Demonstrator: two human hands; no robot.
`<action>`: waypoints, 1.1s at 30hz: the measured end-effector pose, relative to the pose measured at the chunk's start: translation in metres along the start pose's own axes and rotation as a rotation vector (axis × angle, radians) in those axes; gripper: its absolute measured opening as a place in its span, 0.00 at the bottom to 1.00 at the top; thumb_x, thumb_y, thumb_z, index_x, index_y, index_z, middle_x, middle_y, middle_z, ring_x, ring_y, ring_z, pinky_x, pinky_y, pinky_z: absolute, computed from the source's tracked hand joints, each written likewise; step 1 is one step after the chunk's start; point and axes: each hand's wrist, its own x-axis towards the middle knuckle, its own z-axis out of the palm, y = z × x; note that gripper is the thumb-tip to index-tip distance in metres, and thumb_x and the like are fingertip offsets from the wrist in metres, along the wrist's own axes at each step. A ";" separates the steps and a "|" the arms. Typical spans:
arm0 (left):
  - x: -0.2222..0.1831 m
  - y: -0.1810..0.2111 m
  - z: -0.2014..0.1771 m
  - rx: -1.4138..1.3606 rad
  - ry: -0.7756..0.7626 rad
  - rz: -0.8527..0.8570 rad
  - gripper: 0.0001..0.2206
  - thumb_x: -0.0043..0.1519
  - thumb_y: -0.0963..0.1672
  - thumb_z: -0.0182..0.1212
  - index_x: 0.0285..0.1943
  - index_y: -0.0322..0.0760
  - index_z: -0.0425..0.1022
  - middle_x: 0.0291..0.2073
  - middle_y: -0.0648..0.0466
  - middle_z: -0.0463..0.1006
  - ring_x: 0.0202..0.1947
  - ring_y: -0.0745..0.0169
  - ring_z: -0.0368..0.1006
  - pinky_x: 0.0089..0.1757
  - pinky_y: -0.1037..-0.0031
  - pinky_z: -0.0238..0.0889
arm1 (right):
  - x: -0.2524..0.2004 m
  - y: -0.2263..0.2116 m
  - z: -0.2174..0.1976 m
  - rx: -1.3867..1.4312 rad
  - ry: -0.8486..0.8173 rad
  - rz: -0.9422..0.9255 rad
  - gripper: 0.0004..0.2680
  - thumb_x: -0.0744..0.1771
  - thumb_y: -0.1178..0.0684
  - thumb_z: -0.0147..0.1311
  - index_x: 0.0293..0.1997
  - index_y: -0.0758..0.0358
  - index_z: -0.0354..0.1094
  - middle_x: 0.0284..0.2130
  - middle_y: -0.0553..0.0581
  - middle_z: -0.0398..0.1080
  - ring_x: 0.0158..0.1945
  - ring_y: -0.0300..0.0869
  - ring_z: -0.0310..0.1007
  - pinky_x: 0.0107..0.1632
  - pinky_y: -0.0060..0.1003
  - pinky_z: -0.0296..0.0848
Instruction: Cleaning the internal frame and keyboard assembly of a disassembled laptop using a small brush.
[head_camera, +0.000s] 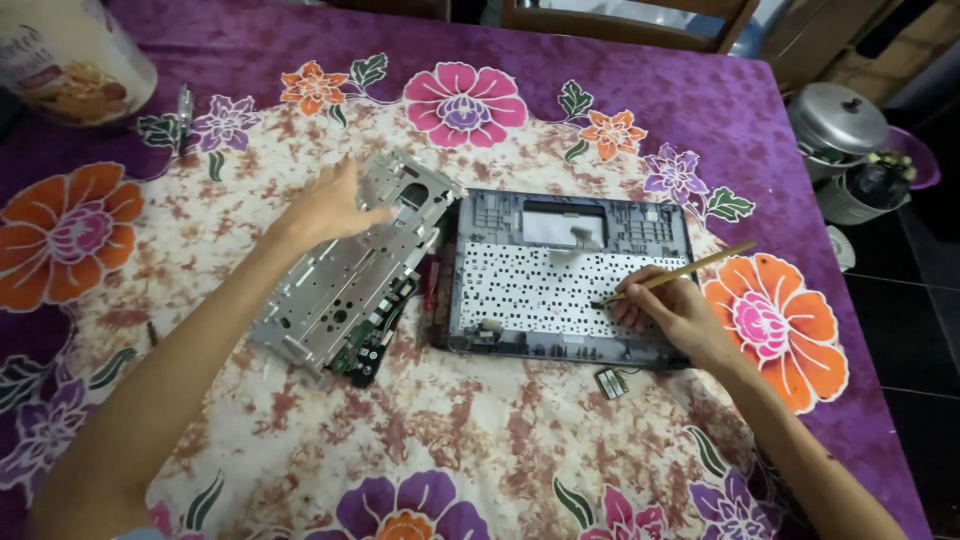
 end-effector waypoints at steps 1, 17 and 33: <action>-0.013 0.005 -0.006 0.002 0.001 -0.001 0.42 0.54 0.63 0.66 0.70 0.41 0.59 0.60 0.35 0.65 0.62 0.24 0.62 0.55 0.33 0.55 | 0.001 0.001 0.000 0.002 0.000 -0.001 0.08 0.70 0.57 0.49 0.44 0.74 0.70 0.27 0.67 0.77 0.28 0.44 0.79 0.32 0.35 0.79; 0.024 -0.024 -0.024 -0.662 0.018 0.005 0.20 0.64 0.54 0.63 0.52 0.37 0.78 0.33 0.51 0.76 0.35 0.61 0.71 0.35 0.72 0.64 | 0.001 0.001 -0.002 0.058 0.015 0.028 0.12 0.72 0.53 0.43 0.44 0.73 0.71 0.25 0.68 0.75 0.29 0.45 0.77 0.34 0.35 0.77; -0.031 0.183 0.061 -0.986 -0.287 0.070 0.24 0.59 0.54 0.63 0.63 0.47 0.75 0.50 0.51 0.80 0.47 0.59 0.75 0.43 0.71 0.71 | -0.023 -0.047 0.028 -0.073 -0.047 -0.489 0.05 0.63 0.62 0.60 0.37 0.75 0.71 0.29 0.67 0.74 0.28 0.48 0.79 0.32 0.40 0.81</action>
